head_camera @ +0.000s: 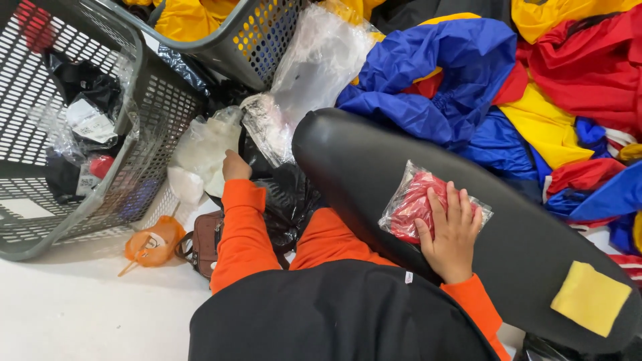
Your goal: Folding a red fabric item, placing it into a clear plastic bag and then a black mailer, followed by trimming loose threads from a yellow fabric item with scissors.
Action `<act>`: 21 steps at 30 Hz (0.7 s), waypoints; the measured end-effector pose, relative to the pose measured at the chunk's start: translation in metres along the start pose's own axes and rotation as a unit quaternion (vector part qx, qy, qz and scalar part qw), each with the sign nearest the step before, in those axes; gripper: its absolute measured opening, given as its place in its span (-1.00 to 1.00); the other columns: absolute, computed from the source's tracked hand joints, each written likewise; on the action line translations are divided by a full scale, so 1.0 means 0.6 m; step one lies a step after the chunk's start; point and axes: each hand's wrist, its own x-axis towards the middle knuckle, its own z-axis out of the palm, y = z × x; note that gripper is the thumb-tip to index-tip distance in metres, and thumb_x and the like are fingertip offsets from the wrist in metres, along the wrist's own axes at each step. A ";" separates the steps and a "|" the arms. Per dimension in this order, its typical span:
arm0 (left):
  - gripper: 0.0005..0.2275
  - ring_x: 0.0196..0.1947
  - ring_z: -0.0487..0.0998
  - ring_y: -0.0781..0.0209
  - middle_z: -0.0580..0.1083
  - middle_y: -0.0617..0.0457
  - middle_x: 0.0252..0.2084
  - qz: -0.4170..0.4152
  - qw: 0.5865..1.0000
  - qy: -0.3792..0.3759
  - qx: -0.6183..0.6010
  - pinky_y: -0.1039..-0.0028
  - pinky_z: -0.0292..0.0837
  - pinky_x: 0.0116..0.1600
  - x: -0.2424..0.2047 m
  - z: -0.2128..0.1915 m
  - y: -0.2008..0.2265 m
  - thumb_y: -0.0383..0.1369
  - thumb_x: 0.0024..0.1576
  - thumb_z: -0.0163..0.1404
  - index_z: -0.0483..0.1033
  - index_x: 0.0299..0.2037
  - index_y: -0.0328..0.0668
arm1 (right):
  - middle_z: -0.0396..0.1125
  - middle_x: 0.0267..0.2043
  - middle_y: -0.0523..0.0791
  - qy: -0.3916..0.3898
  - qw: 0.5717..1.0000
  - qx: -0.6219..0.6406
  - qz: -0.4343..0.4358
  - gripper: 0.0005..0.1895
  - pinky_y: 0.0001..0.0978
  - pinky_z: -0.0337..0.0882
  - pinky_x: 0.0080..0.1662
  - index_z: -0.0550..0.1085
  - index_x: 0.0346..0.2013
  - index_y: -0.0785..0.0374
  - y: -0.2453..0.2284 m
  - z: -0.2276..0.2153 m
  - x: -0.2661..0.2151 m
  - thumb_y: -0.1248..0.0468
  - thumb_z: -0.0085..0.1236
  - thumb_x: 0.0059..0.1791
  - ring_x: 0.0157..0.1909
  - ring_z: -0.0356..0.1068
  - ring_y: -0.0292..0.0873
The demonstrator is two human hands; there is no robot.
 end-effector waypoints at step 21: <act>-0.69 0.15 0.50 0.02 0.47 -0.31 0.08 0.529 0.570 -0.135 -0.614 0.03 0.40 0.32 -0.436 -0.341 0.299 -0.38 0.41 -0.30 0.26 0.27 -0.41 | -0.04 0.57 0.05 0.000 1.000 -0.005 -0.001 -0.35 0.41 -0.15 0.34 0.22 0.47 -0.03 0.002 0.001 -0.001 -0.17 -0.23 0.13 0.54 -0.09 0.27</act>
